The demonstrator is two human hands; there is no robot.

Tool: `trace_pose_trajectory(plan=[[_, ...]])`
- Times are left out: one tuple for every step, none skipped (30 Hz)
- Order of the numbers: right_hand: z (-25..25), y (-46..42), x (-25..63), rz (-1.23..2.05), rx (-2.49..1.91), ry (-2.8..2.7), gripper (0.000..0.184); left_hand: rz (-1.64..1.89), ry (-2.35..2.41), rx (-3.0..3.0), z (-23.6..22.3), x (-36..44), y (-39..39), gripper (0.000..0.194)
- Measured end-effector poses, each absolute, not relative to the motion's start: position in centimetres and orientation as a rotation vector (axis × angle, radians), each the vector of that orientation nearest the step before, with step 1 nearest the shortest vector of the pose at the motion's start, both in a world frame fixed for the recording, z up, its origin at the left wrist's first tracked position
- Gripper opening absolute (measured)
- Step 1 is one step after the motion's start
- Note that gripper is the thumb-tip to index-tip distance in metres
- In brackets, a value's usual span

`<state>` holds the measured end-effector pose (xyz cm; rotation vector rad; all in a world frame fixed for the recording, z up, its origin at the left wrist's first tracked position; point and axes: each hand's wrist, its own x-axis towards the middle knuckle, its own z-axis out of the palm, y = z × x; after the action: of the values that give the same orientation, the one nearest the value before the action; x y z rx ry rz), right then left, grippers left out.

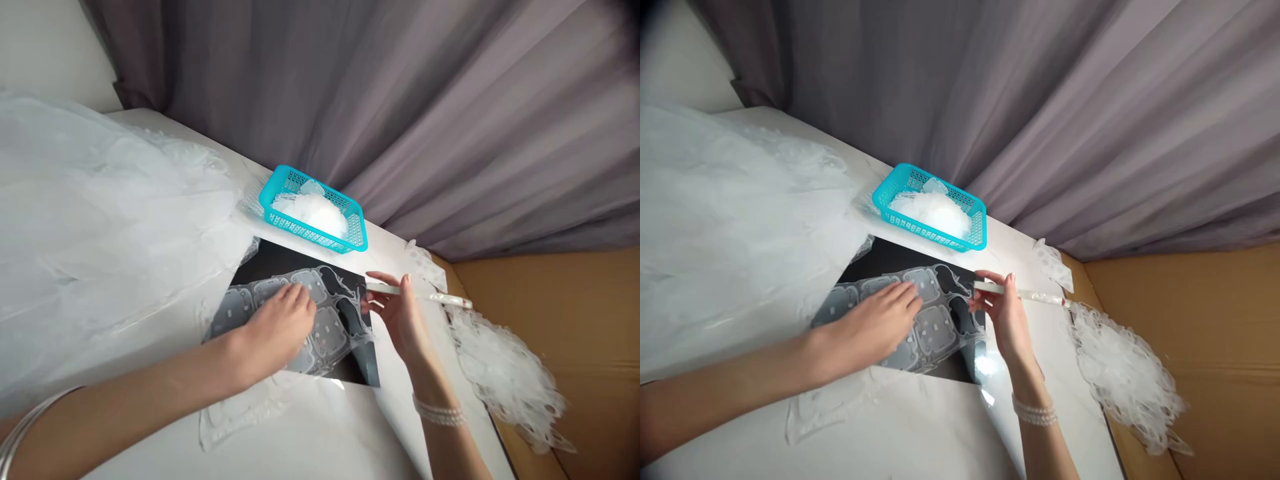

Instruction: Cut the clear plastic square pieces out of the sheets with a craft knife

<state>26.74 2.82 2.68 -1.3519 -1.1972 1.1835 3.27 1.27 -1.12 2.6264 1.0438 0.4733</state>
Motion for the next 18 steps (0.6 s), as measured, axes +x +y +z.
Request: trace_pose_trajectory(plan=[[2.4, 1.9, 26.2, 1.169, -1.382, -1.187, 0.054, 0.449, 1.093, 2.656, -1.4, 2.7, 1.4, 0.035], [2.1, 1.3, 25.6, 1.149, -1.404, -1.185, 0.053, 0.434, 1.131, 2.683, -1.8, 2.0, 1.4, 0.037], [1.8, 0.9, 25.0, 1.123, -1.418, -1.198, 0.05, 0.424, 1.161, 2.71, -2.2, 1.4, 1.4, 0.04], [1.6, 0.7, 24.2, 1.092, -1.429, -1.223, 0.046, 0.416, 1.178, 2.739, -2.7, 0.8, 1.3, 0.043], [1.3, 0.7, 23.5, 1.063, -1.439, -1.26, 0.042, 0.411, 1.179, 2.766, -3.2, 0.3, 1.1, 0.045], [1.1, 0.8, 22.8, 1.04, -1.451, -1.307, 0.039, 0.407, 1.166, 2.789, -3.6, -0.2, 0.9, 0.047], [0.9, 1.0, 22.1, 1.023, -1.462, -1.359, 0.038, 0.404, 1.147, 2.804, -3.9, -0.5, 0.7, 0.049], [0.7, 1.1, 21.4, 1.01, -1.472, -1.414, 0.037, 0.4, 1.132, 2.812, -4.1, -0.7, 0.5, 0.05], [0.5, 1.2, 20.8, 0.997, -1.482, -1.467, 0.037, 0.395, 1.125, 2.812, -4.2, -0.8, 0.4, 0.05], [0.3, 1.3, 20.2, 0.983, -1.491, -1.516, 0.037, 0.389, 1.132, 2.802, -4.1, -0.8, 0.2, 0.05], [0.1, 1.3, 19.8, 0.967, -1.495, -1.561, 0.036, 0.389, 1.149, 2.784, -3.9, -0.8, 0.1, 0.05], [-0.1, 1.3, 19.3, 0.949, -1.496, -1.603, 0.035, 0.392, 1.165, 2.763, -3.7, -0.7, 0.0, 0.05], [-0.2, 1.2, 19.0, 0.933, -1.497, -1.644, 0.034, 0.396, 1.176, 2.742, -3.4, -0.8, -0.1, 0.05], [-0.4, 1.2, 18.7, 0.915, -1.5, -1.685, 0.033, 0.4, 1.181, 2.724, -3.1, -0.8, -0.1, 0.051], [-0.5, 1.1, 18.5, 0.897, -1.502, -1.723, 0.033, 0.401, 1.178, 2.709, -2.8, -0.9, -0.2, 0.052], [-0.6, 1.0, 18.3, 0.878, -1.508, -1.758, 0.032, 0.405, 1.169, 2.697, -2.6, -1.1, -0.2, 0.053], [-0.6, 0.9, 18.1, 0.858, -1.517, -1.791, 0.032, 0.409, 1.157, 2.688, -2.4, -1.3, -0.1, 0.054], [-0.6, 0.9, 18.0, 0.835, -1.525, -1.824, 0.031, 0.414, 1.146, 2.682, -2.3, -1.4, -0.1, 0.055]])
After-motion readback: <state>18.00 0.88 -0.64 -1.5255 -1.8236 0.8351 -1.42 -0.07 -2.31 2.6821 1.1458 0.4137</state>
